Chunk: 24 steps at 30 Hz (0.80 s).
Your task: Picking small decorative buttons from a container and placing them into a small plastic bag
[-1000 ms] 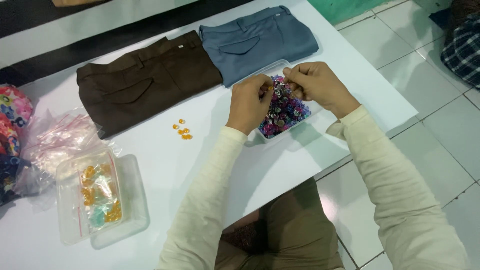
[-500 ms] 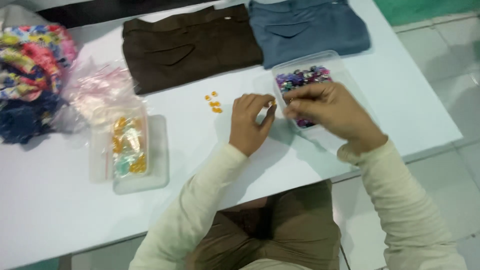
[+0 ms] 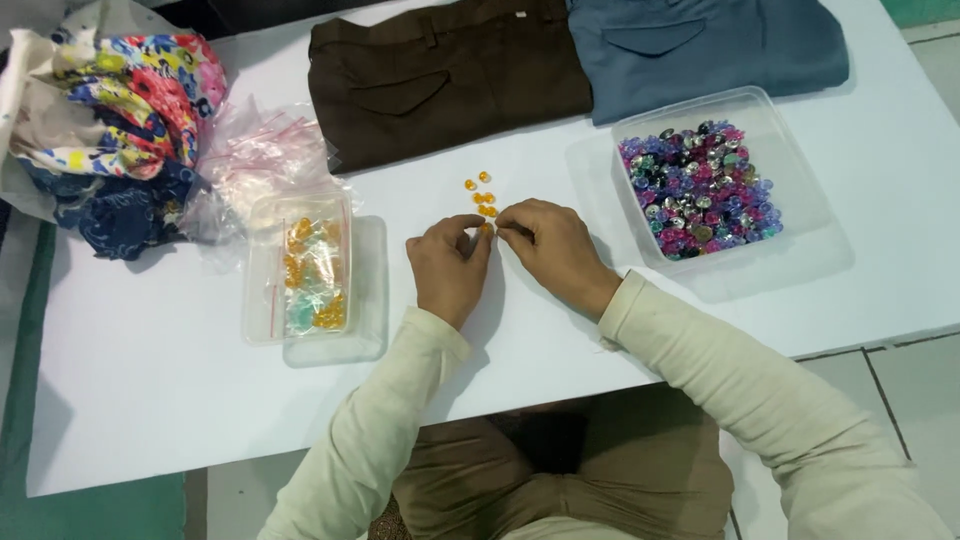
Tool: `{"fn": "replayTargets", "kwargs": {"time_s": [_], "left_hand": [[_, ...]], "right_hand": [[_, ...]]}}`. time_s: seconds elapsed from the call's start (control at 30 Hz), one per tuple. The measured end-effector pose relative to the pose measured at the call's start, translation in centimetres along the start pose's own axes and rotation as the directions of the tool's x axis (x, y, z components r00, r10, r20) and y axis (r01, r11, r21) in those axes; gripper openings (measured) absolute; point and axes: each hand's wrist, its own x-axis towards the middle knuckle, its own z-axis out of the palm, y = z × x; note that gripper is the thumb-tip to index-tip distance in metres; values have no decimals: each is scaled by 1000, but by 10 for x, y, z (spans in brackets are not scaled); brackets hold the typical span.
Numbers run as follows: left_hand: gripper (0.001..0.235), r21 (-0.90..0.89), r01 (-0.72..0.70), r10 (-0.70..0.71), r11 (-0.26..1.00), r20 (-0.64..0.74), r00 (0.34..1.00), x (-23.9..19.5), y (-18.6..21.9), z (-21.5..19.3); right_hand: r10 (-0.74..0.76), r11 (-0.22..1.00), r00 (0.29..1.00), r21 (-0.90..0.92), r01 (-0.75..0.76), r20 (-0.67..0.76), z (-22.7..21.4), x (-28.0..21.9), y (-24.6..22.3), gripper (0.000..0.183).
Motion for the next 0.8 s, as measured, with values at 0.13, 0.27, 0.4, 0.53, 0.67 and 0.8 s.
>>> {"fn": "replayTargets", "kwargs": {"time_s": [0.13,0.27,0.4,0.53,0.67,0.8], "left_hand": [[12,-24,14,-14,1000,23,1000,1,4,-2],[17,-57,24,-23,998,15,1000,-1,0,-2],[14,-61,-1,2,998,15,1000,0,0,-4],[15,-43,-38,37,998,-12,999,1,-8,3],[21,-20,-84,82,996,-78,994,-6,-13,4],[37,41,-123,126,992,-80,989,-20,-5,1]], "right_hand": [[-53,996,999,75,54,-9,-10,-5,-19,13],[-48,994,999,92,50,-24,-6,-3,-13,12],[-48,994,998,98,52,-36,-7,-2,-9,12],[-70,989,995,125,78,-66,-6,-2,-4,11],[-131,985,990,104,137,-59,-11,-7,-11,12],[-139,987,989,79,142,-43,-11,-8,-6,11]]}}
